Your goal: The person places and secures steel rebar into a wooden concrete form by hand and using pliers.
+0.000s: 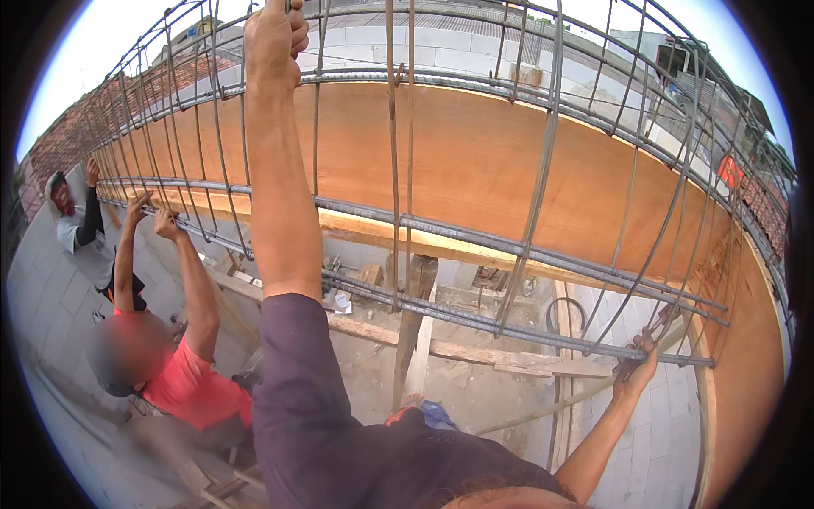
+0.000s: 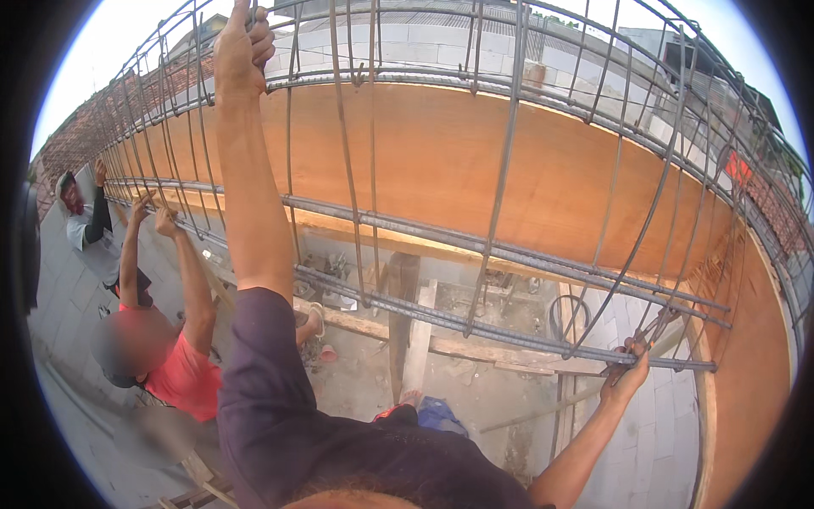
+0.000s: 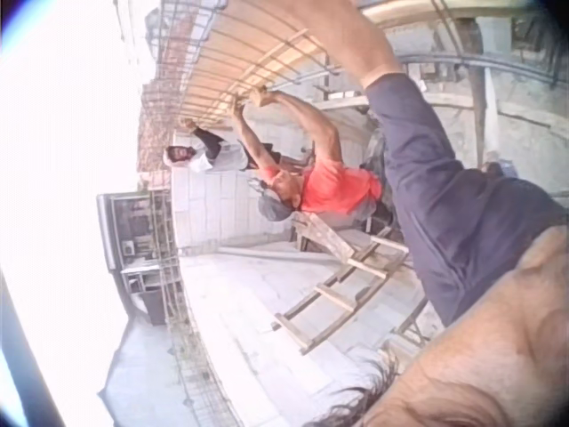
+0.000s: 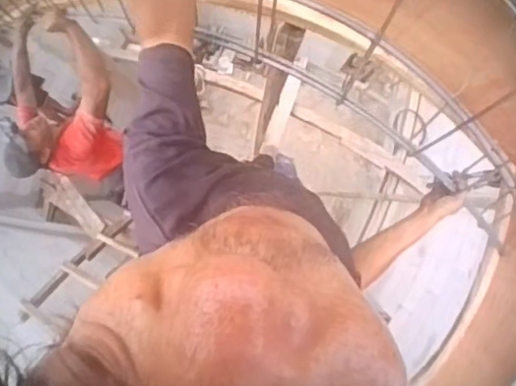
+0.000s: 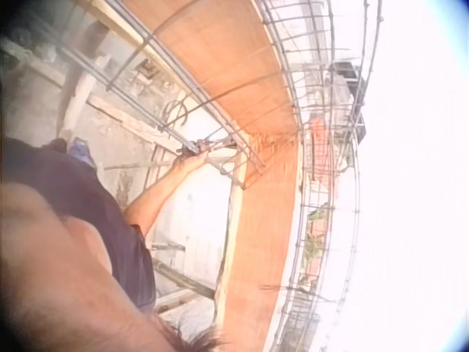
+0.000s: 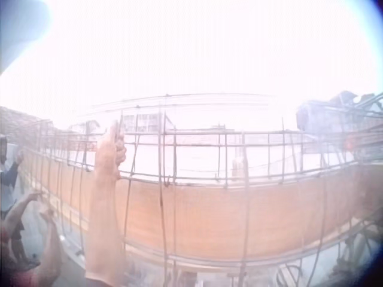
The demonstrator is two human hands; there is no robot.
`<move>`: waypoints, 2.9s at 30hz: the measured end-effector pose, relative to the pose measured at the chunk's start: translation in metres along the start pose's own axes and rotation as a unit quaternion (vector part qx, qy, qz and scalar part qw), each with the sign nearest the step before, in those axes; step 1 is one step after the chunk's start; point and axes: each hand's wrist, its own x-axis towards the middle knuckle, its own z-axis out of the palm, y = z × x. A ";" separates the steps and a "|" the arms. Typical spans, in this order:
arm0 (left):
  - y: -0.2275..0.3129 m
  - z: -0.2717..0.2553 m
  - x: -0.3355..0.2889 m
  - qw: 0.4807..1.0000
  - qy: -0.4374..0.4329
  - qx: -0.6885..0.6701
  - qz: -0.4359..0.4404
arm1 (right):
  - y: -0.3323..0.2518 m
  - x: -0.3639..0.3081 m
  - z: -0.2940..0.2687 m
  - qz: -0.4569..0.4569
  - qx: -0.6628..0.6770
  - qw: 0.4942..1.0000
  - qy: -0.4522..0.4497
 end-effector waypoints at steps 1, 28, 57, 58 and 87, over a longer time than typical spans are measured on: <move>0.001 -0.006 -0.001 1.000 0.002 0.003 -0.003 | 0.002 -0.001 0.004 -0.004 0.008 1.000 0.012; -0.013 0.241 -0.151 0.973 -0.131 -0.029 -0.191 | -0.002 -0.003 0.008 -0.027 0.015 0.998 0.051; 0.033 0.259 -0.255 0.979 0.059 -0.032 0.191 | 0.037 -0.079 -0.051 0.008 -0.122 0.988 0.093; 0.025 0.249 -0.274 0.981 0.009 -0.057 0.186 | 0.046 -0.105 -0.056 -0.006 -0.127 0.984 0.121; -0.056 0.274 -0.347 0.880 -0.338 0.332 0.035 | -0.251 -0.061 -0.226 -0.214 -0.917 0.319 0.111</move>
